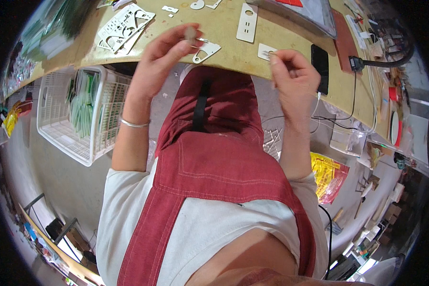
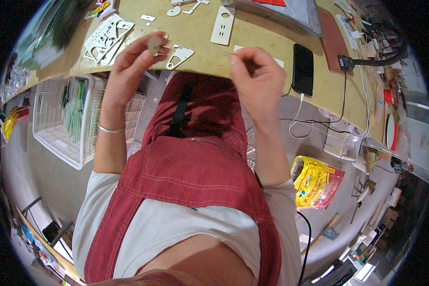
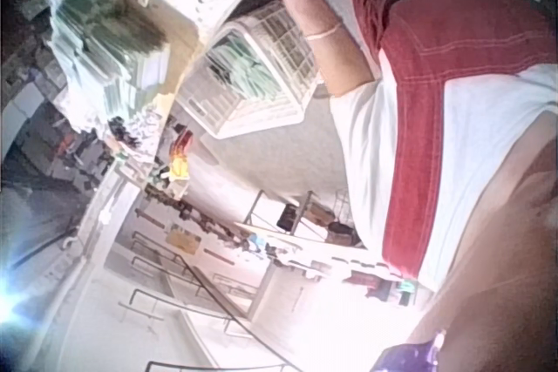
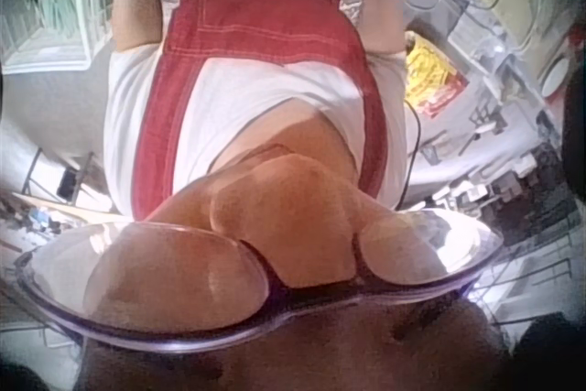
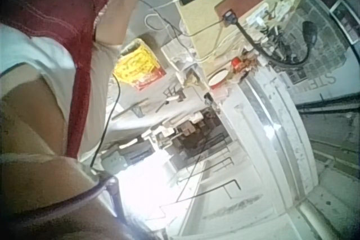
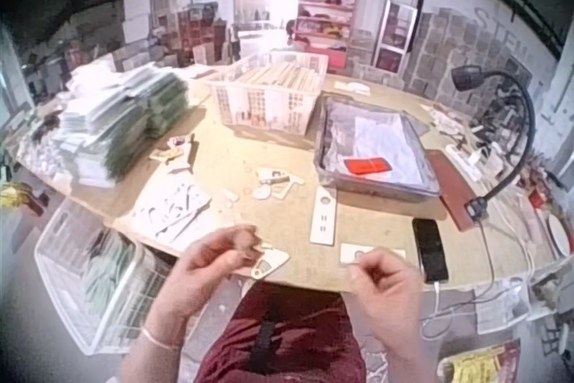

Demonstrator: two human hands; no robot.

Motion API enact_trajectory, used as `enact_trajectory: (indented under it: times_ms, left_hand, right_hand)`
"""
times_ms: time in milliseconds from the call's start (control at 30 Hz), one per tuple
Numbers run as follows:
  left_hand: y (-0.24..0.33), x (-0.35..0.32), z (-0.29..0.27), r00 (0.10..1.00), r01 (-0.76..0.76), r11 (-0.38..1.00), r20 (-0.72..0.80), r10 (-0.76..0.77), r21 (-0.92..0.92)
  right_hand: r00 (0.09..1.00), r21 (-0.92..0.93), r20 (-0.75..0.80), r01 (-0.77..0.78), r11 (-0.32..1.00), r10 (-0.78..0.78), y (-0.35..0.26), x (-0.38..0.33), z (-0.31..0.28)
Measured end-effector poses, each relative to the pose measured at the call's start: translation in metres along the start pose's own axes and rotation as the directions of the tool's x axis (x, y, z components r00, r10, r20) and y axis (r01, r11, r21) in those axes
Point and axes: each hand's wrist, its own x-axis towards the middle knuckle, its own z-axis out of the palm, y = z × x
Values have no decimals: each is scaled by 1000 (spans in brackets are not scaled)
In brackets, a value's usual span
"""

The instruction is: The person removes small white plastic pieces from a sprue and assembles them by hand. They connect a circular piece with a small rod and then attach another small component to form a subassembly on the workbench.

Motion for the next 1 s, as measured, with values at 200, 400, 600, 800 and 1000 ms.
enact_trajectory:
  times_ms: [200,400,600,800,1000]
  left_hand:
    - [4,-1,27,999,37,978,43,-29,-204]
    - [-22,-3,34,981,187,815,142,-129,-548]
    - [-27,-2,45,966,246,753,216,-140,-611]
    - [-26,-4,50,963,262,737,213,-163,-623]
    - [-27,-6,53,963,260,735,218,-155,-626]
  right_hand:
    - [996,135,77,-49,990,39,13,-4,10]
    - [988,253,106,-138,958,115,11,-1,10]
    - [986,225,118,-145,964,121,13,-2,13]
    - [989,106,143,-41,993,26,5,-10,25]
    - [986,104,154,45,994,-60,12,-10,30]
